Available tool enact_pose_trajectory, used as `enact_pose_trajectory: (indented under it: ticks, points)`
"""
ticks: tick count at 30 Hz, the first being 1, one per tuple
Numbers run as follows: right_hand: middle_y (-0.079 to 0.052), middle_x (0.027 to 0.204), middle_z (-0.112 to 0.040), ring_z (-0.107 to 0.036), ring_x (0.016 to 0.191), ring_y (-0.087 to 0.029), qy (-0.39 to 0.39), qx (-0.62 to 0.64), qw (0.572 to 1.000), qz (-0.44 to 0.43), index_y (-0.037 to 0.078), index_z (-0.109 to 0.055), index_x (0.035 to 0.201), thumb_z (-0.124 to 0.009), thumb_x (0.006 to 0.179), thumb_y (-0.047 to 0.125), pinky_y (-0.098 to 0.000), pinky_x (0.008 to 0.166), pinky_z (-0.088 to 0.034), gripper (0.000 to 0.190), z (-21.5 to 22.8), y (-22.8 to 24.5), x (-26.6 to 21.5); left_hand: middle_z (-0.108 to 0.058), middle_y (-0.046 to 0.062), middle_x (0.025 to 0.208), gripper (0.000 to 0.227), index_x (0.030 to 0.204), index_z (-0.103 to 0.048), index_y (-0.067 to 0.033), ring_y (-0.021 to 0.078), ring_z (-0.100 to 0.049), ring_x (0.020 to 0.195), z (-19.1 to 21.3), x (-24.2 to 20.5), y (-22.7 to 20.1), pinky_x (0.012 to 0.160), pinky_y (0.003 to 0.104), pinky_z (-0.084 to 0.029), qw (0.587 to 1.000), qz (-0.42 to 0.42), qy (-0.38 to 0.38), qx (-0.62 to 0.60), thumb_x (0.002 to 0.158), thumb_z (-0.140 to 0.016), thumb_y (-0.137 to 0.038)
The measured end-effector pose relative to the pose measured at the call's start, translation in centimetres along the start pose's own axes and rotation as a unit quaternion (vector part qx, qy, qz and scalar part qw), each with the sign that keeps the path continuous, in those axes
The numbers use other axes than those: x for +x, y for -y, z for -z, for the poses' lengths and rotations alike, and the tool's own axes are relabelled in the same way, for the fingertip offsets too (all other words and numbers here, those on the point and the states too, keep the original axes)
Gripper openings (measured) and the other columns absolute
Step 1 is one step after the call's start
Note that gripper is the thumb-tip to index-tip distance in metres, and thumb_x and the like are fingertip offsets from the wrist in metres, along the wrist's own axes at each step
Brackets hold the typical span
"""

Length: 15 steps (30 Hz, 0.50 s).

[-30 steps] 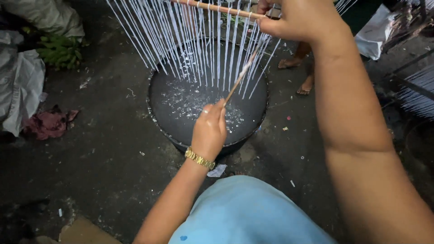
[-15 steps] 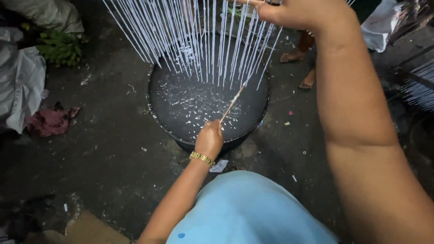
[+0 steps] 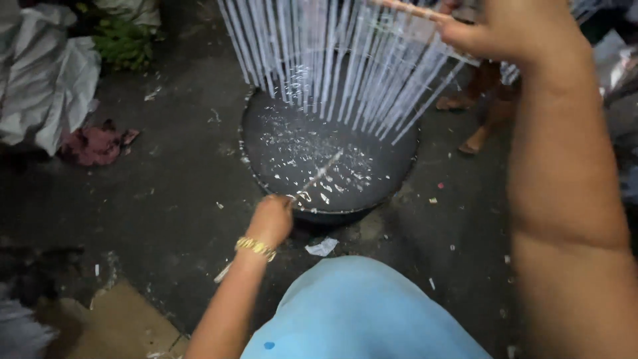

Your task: The person repeatedly dips bundles of thin sticks into a bucket of white liquid and then places them on a drying rack. The process is repeated several times with different bundles.

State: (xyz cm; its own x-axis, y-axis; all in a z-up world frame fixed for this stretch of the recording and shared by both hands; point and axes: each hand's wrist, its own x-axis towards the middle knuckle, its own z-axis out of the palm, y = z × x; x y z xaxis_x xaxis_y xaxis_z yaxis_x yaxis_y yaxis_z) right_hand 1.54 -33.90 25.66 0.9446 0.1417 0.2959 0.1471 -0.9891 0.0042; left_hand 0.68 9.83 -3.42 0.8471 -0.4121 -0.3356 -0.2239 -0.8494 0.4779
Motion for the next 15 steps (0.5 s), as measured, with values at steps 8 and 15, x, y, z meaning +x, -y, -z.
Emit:
enact_pose_trajectory:
  ticks: [8,15]
  points:
    - [-0.002,0.109,-0.065,-0.050,0.099,-0.027,-0.029,-0.112,0.989,0.091,0.016,-0.076,0.108,-0.072,0.098,0.036,-0.0404,0.087,-0.044,0.023,-1.8,-0.7,-0.6,-0.066,0.016,0.097,0.033,0.132,-0.066,0.0016,0.0320,-0.066,0.085,6.1,-5.0,-3.9,0.073,0.044,-0.057,0.903,-0.225,-0.349,-0.111,0.102,-0.056,-0.006]
    - [-0.002,0.106,-0.068,-0.049,0.101,-0.028,0.000,-0.078,0.995,0.062,0.018,-0.077,0.108,-0.069,0.095,0.039,-0.0412,0.083,-0.043,0.026,-2.0,-0.3,-1.5,-0.061,0.014,0.096,0.030,0.132,-0.066,-0.0005,0.0291,-0.062,0.073,7.8,-2.1,-6.0,0.063,0.042,-0.056,0.863,-0.265,-0.424,-0.072,0.104,-0.059,-0.006]
